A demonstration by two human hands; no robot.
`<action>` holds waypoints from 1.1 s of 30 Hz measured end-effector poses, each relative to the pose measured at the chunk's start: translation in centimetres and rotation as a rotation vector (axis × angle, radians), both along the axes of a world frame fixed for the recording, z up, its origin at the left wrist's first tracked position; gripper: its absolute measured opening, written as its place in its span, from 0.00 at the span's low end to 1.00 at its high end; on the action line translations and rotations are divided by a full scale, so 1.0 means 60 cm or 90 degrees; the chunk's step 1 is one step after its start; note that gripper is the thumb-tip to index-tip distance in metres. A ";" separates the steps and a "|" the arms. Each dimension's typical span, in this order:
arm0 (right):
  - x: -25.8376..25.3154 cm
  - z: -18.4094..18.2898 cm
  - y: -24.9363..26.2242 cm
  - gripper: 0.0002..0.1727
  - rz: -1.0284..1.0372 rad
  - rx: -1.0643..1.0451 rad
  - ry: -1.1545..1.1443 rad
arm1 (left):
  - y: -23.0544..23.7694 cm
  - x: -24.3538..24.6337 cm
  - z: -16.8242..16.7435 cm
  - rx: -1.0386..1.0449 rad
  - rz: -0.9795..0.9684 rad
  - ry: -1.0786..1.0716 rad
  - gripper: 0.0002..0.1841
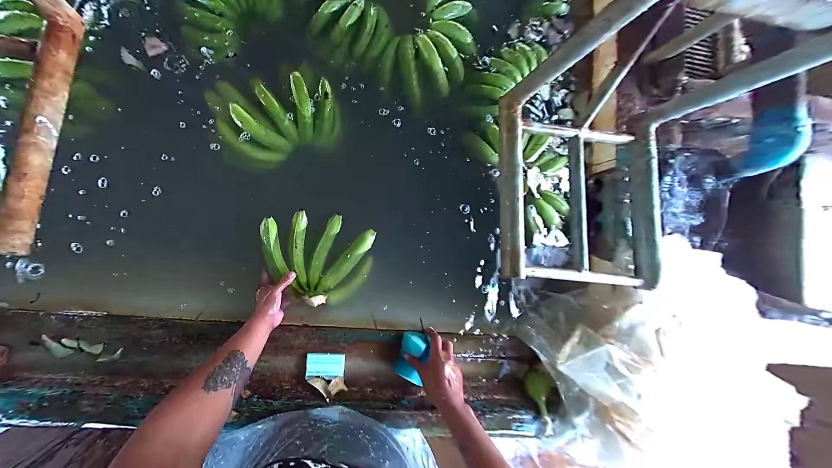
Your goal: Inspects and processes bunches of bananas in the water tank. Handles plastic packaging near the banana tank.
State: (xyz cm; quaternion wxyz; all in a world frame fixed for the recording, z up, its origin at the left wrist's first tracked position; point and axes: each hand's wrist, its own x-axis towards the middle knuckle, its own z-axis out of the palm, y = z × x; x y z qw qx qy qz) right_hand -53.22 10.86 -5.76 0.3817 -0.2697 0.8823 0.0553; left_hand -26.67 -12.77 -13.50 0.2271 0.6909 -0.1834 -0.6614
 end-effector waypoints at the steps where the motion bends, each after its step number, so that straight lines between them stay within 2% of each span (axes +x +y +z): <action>1: -0.001 0.000 0.000 0.49 -0.001 0.002 -0.001 | -0.001 -0.002 -0.001 0.001 0.000 0.002 0.48; 26: -0.004 -0.005 -0.001 0.50 0.002 0.003 0.004 | -0.001 -0.011 -0.006 0.033 0.013 -0.030 0.47; 30: -0.007 -0.003 -0.005 0.50 0.000 0.004 0.002 | -0.010 -0.018 -0.003 0.050 0.004 -0.033 0.45; 33: -0.006 -0.002 -0.004 0.49 -0.009 -0.001 -0.006 | -0.012 -0.018 0.000 0.077 -0.026 -0.043 0.38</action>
